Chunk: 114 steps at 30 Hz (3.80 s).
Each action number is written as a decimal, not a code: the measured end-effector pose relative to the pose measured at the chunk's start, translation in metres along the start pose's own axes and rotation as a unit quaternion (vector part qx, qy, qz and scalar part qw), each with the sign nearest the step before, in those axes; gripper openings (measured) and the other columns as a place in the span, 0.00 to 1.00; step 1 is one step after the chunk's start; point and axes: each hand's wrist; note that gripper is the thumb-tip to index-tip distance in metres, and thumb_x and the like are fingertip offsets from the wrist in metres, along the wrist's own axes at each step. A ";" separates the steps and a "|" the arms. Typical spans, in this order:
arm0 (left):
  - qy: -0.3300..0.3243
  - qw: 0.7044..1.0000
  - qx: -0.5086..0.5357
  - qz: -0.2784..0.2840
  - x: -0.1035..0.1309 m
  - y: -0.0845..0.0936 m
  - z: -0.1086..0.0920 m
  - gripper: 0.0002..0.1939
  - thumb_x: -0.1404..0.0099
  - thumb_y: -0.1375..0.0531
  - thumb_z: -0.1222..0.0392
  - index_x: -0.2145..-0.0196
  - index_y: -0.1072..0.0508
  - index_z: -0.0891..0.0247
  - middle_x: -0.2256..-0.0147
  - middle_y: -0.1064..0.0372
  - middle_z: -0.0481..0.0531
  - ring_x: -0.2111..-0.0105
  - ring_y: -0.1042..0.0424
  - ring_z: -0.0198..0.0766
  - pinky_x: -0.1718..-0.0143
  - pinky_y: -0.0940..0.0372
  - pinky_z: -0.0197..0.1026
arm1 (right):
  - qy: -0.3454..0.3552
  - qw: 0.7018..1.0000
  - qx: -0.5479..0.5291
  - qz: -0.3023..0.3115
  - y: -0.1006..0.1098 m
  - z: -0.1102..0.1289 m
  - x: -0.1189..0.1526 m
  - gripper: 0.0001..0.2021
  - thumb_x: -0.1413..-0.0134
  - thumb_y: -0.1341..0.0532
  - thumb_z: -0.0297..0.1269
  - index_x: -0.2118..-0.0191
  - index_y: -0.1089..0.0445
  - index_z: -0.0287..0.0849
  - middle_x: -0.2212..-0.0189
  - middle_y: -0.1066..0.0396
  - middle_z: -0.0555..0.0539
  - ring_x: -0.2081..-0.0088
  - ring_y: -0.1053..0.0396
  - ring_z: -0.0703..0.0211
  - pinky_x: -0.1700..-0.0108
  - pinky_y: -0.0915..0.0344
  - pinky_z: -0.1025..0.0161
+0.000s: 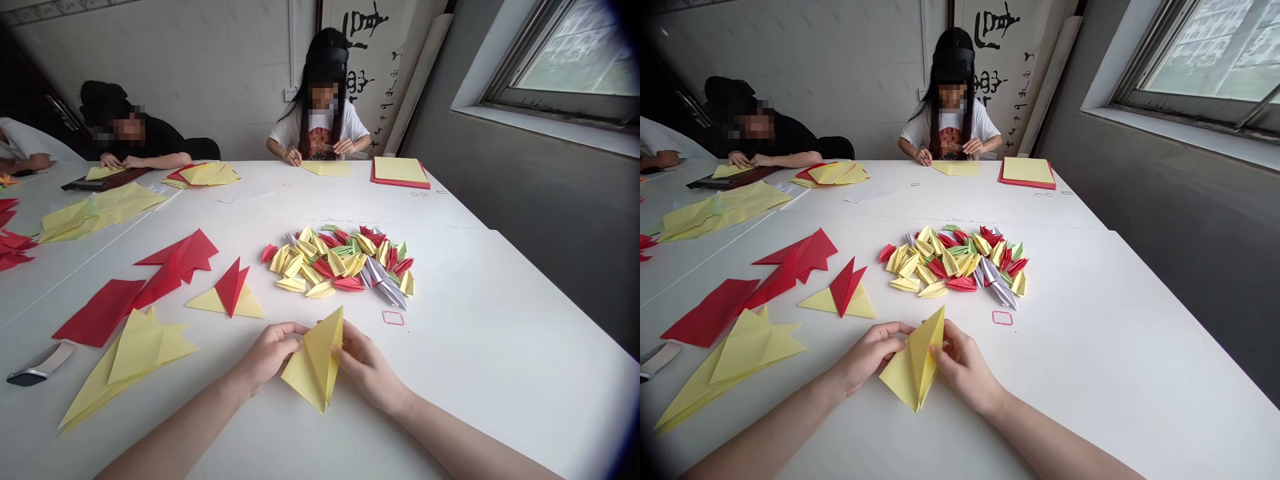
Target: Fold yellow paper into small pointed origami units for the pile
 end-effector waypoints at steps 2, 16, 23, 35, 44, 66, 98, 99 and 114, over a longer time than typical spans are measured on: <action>-0.003 1.000 0.014 0.005 -0.001 -0.001 0.002 0.17 0.42 0.45 0.62 0.55 0.26 0.63 0.72 0.27 0.51 0.73 0.31 0.36 0.71 0.39 0.36 | 0.034 0.999 0.028 -0.014 -0.002 -0.005 0.001 0.12 0.40 0.46 0.34 0.51 0.36 0.44 0.56 0.32 0.43 0.56 0.33 0.54 0.57 0.33 0.58; -0.022 0.983 0.178 0.038 -0.003 -0.021 0.016 0.18 0.39 0.42 0.47 0.67 0.24 0.66 0.72 0.29 0.53 0.71 0.32 0.35 0.70 0.40 0.35 | 0.214 0.923 0.311 -0.071 -0.001 -0.007 0.002 0.15 0.50 0.39 0.30 0.56 0.27 0.49 0.58 0.32 0.41 0.59 0.32 0.50 0.62 0.32 0.56; -0.083 0.982 0.172 0.001 0.000 -0.021 0.014 0.16 0.39 0.41 0.48 0.68 0.23 0.65 0.72 0.28 0.51 0.71 0.32 0.34 0.69 0.39 0.34 | 0.180 0.940 0.270 -0.101 -0.002 -0.010 0.001 0.19 0.49 0.43 0.26 0.50 0.35 0.47 0.56 0.32 0.41 0.57 0.32 0.52 0.59 0.32 0.57; -0.123 0.983 0.131 -0.038 -0.001 -0.021 0.013 0.21 0.45 0.34 0.51 0.58 0.24 0.67 0.63 0.24 0.59 0.62 0.26 0.44 0.60 0.33 0.43 | 0.017 0.990 -0.018 -0.139 -0.002 -0.005 0.000 0.18 0.42 0.44 0.48 0.51 0.41 0.44 0.70 0.33 0.48 0.70 0.33 0.60 0.70 0.35 0.64; -0.122 0.981 0.136 -0.064 -0.002 -0.018 0.012 0.18 0.45 0.35 0.49 0.63 0.23 0.66 0.67 0.25 0.56 0.65 0.28 0.41 0.62 0.33 0.42 | 0.056 0.989 -0.006 -0.134 -0.003 -0.005 0.001 0.14 0.44 0.39 0.43 0.54 0.35 0.45 0.74 0.34 0.51 0.74 0.34 0.62 0.71 0.34 0.63; -0.134 0.987 0.086 -0.031 0.000 -0.023 0.016 0.16 0.44 0.36 0.49 0.67 0.21 0.67 0.72 0.29 0.54 0.69 0.34 0.38 0.69 0.39 0.37 | 0.102 0.983 0.017 -0.154 -0.004 -0.005 0.004 0.13 0.48 0.36 0.40 0.56 0.32 0.46 0.70 0.33 0.49 0.71 0.35 0.62 0.67 0.33 0.63; -0.157 0.973 0.168 0.011 -0.009 -0.023 0.027 0.25 0.36 0.47 0.41 0.59 0.23 0.65 0.61 0.25 0.58 0.58 0.29 0.45 0.59 0.35 0.41 | 0.096 0.980 0.088 -0.151 -0.009 0.003 0.006 0.08 0.39 0.45 0.37 0.70 0.36 0.43 0.71 0.35 0.48 0.70 0.39 0.61 0.68 0.39 0.64; -0.163 0.973 0.162 0.023 -0.009 -0.023 0.027 0.23 0.36 0.46 0.42 0.59 0.23 0.65 0.61 0.25 0.58 0.58 0.29 0.46 0.60 0.35 0.41 | 0.095 0.980 0.085 -0.154 -0.010 0.003 0.006 0.08 0.40 0.44 0.37 0.70 0.36 0.43 0.72 0.35 0.49 0.70 0.39 0.61 0.68 0.39 0.64; -0.145 0.975 0.165 0.024 -0.008 -0.025 0.022 0.21 0.37 0.43 0.46 0.60 0.22 0.67 0.63 0.25 0.60 0.60 0.29 0.46 0.62 0.34 0.43 | 0.093 0.976 0.016 -0.194 -0.014 0.002 0.007 0.05 0.42 0.41 0.37 0.65 0.40 0.44 0.71 0.35 0.50 0.70 0.36 0.62 0.68 0.37 0.65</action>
Point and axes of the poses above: each hand's wrist, its own x-axis away from the middle knuckle, its own y-axis out of the back of the hand, z = x × y
